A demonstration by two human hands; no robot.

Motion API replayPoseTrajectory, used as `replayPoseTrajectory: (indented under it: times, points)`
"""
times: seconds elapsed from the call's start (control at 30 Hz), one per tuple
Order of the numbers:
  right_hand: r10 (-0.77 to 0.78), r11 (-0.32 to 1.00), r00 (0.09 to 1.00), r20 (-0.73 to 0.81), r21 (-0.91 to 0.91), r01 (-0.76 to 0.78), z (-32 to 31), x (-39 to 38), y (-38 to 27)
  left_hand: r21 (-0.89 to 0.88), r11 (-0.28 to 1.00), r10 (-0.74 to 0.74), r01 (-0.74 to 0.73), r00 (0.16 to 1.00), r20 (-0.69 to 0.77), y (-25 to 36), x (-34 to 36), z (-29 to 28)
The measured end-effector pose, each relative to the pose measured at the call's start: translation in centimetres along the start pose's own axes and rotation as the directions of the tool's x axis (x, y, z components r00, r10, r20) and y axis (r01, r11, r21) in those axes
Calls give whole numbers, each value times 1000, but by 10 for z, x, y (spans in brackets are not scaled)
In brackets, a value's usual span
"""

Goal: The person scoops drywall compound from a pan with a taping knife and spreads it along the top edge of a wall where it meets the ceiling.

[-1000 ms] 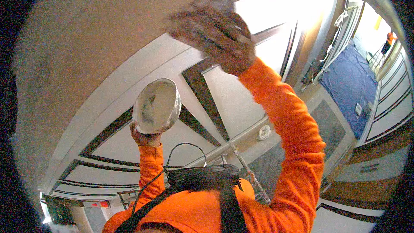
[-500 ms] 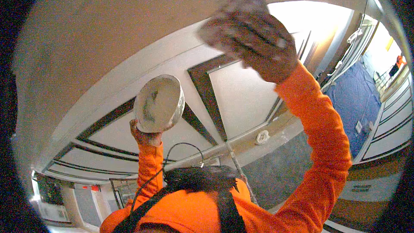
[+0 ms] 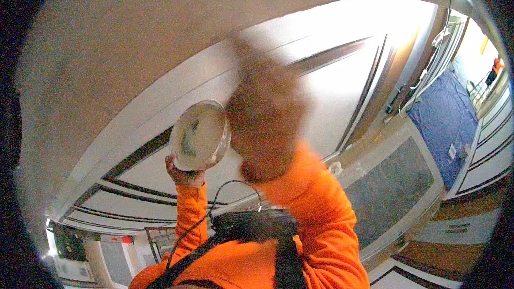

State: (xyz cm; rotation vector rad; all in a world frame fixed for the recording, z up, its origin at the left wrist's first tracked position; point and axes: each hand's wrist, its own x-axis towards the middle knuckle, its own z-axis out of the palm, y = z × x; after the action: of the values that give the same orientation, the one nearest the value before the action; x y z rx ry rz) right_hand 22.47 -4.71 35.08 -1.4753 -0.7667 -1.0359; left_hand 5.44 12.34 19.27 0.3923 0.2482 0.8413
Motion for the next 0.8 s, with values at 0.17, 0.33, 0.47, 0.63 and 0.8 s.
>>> replayPoseTrajectory:
  times: [0.17,0.33,0.47,0.63,0.8]
  points:
    - [-302,803,952,-57,-553,222,-18,107,95,83,996,5,-6,1000,12,2,7,-4]
    - [41,998,998,-37,-40,-43,6,50,-15,96,995,-41,37,998,43,6,13,-22]
    - [-130,988,982,138,101,117,12,4,-34,45,998,-50,52,998,-40,4,14,-8]
    - [-643,754,749,157,-41,656,3,27,48,76,997,-27,25,999,18,5,10,-9]
    - [-684,533,573,452,-226,815,-39,85,201,42,998,46,-44,997,-69,-3,7,-6]
